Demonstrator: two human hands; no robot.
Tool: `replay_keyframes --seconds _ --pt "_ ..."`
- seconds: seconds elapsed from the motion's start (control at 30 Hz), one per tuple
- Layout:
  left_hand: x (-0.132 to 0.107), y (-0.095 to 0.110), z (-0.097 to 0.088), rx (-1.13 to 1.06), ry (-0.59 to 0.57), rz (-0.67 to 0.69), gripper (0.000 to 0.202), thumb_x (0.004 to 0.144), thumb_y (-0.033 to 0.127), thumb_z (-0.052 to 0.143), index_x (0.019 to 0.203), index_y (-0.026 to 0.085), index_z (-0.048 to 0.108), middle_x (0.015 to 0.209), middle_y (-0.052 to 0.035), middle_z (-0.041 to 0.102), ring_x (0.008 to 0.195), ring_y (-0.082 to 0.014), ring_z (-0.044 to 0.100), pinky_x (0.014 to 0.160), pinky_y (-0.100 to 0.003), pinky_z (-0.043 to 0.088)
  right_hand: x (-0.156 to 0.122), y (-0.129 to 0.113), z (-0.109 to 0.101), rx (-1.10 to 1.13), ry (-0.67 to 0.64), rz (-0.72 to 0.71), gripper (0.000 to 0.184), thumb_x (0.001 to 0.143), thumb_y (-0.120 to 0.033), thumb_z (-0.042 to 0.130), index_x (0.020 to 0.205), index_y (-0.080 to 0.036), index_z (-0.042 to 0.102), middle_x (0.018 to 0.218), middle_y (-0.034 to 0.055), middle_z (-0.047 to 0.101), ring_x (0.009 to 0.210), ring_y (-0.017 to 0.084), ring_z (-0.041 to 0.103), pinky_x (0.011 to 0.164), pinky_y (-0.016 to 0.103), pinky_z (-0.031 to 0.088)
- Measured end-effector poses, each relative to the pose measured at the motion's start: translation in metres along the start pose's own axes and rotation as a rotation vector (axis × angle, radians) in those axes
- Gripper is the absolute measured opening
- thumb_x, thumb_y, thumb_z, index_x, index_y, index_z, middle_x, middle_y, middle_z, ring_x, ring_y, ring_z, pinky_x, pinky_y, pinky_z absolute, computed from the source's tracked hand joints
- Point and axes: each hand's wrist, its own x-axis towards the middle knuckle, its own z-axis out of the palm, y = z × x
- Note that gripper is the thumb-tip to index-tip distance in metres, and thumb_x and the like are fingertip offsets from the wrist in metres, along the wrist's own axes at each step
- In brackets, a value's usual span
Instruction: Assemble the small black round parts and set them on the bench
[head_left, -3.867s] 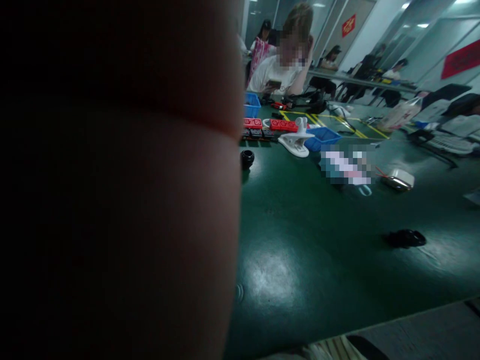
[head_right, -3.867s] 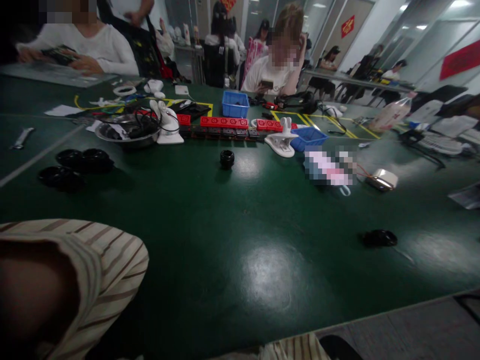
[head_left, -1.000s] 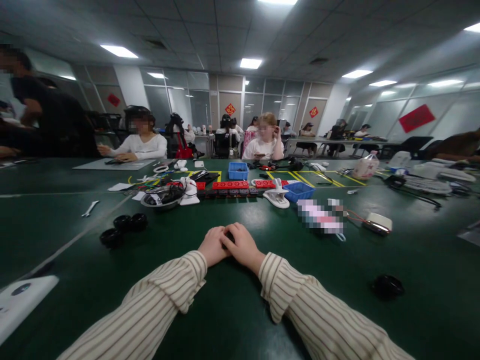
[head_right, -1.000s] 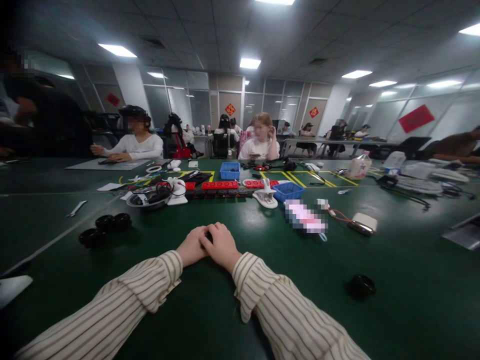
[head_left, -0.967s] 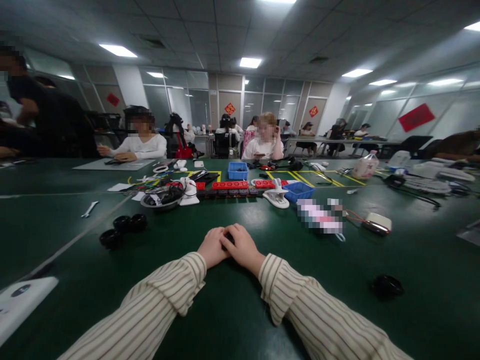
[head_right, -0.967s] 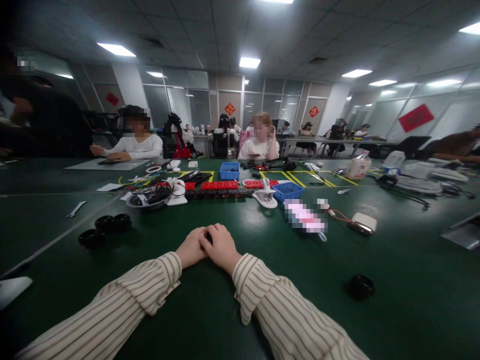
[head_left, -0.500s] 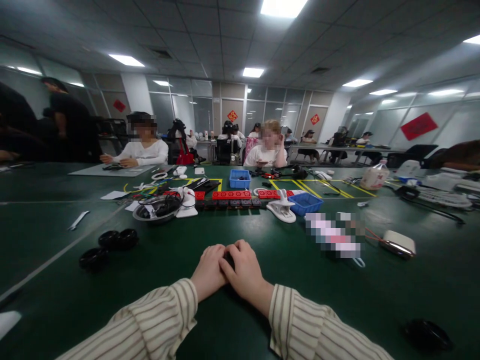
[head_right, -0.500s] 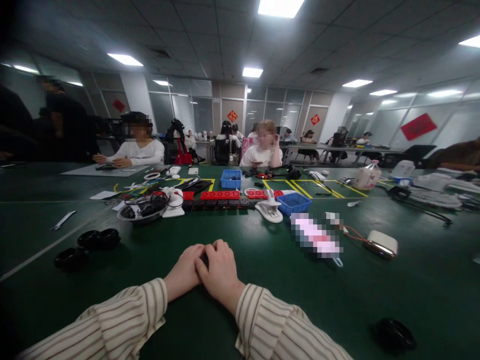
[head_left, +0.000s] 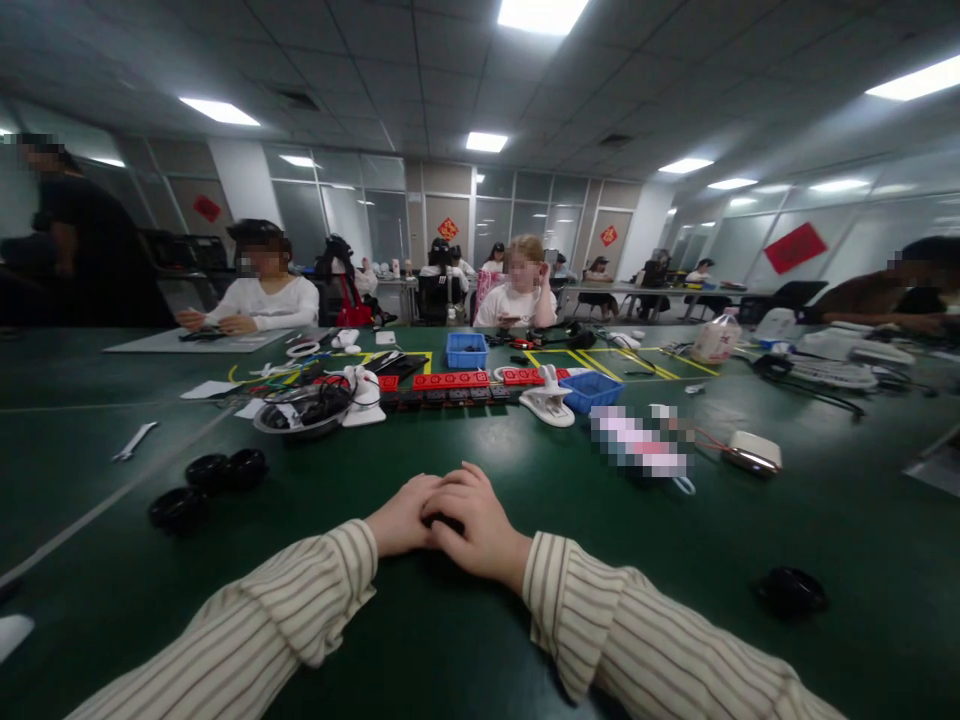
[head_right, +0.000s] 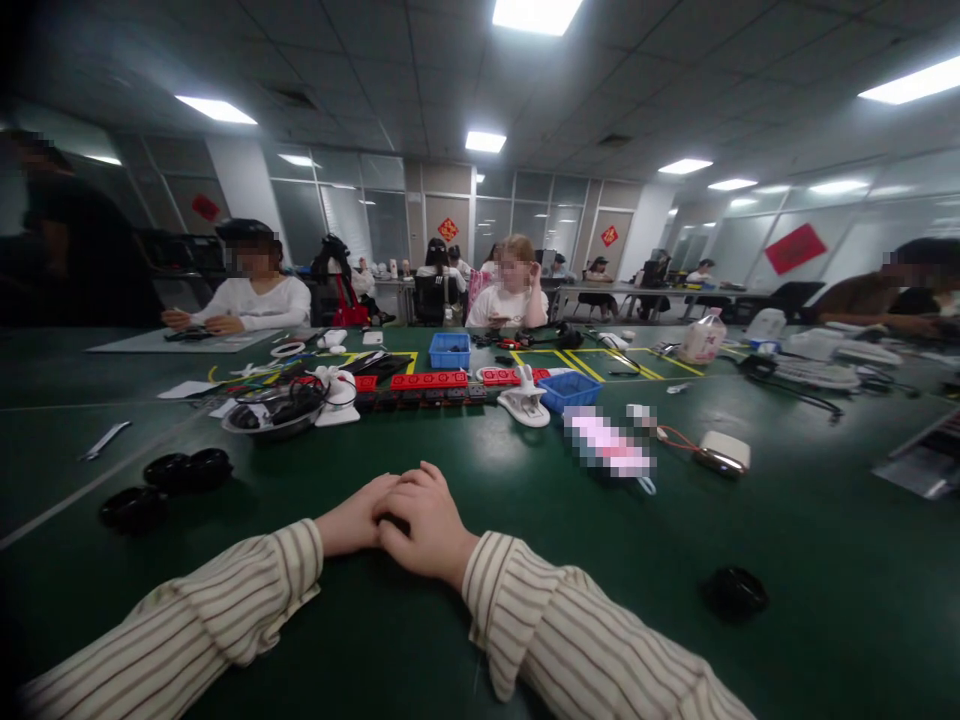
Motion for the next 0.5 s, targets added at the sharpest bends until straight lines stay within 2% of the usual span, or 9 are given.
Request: replay_keyframes --seconds 0.1,0.2,0.33,0.5 --pt "0.000 0.004 -0.002 -0.011 0.000 0.002 0.036 0.063 0.030 0.065 0.097 0.020 0.059 0.104 -0.0031 0.058 0.097 -0.0231 0.052 0.090 -0.035 0.038 -0.001 0.002 0.001 -0.091 0.089 0.102 0.023 0.074 -0.030 0.058 0.093 -0.018 0.055 0.097 0.0047 0.053 0.093 0.019 0.044 0.087 0.035 0.030" --pt "0.000 0.007 -0.002 0.018 0.015 0.036 0.036 0.062 0.035 0.067 0.093 0.019 0.060 0.092 -0.0024 0.061 0.090 -0.0216 0.053 0.084 -0.032 0.040 0.000 0.006 0.005 -0.191 0.079 0.212 0.027 0.073 -0.039 0.060 0.086 -0.017 0.054 0.088 0.0045 0.049 0.085 0.018 0.043 0.077 0.032 0.033" --pt "-0.001 0.009 -0.001 0.026 0.051 0.011 0.032 0.060 0.030 0.068 0.089 0.018 0.060 0.088 -0.0025 0.060 0.088 -0.0206 0.054 0.083 -0.031 0.040 0.002 0.011 0.008 -0.224 0.036 0.237 0.020 0.074 -0.034 0.060 0.079 -0.016 0.054 0.082 0.0030 0.048 0.081 0.016 0.042 0.074 0.029 0.033" --pt "-0.002 0.009 -0.001 -0.003 0.055 0.042 0.033 0.061 0.027 0.067 0.092 0.018 0.059 0.094 -0.0028 0.060 0.092 -0.0210 0.053 0.087 -0.032 0.039 0.002 0.013 0.003 -0.144 -0.012 0.128 0.012 0.073 -0.024 0.059 0.082 -0.016 0.057 0.081 0.0021 0.048 0.081 0.016 0.042 0.074 0.028 0.034"
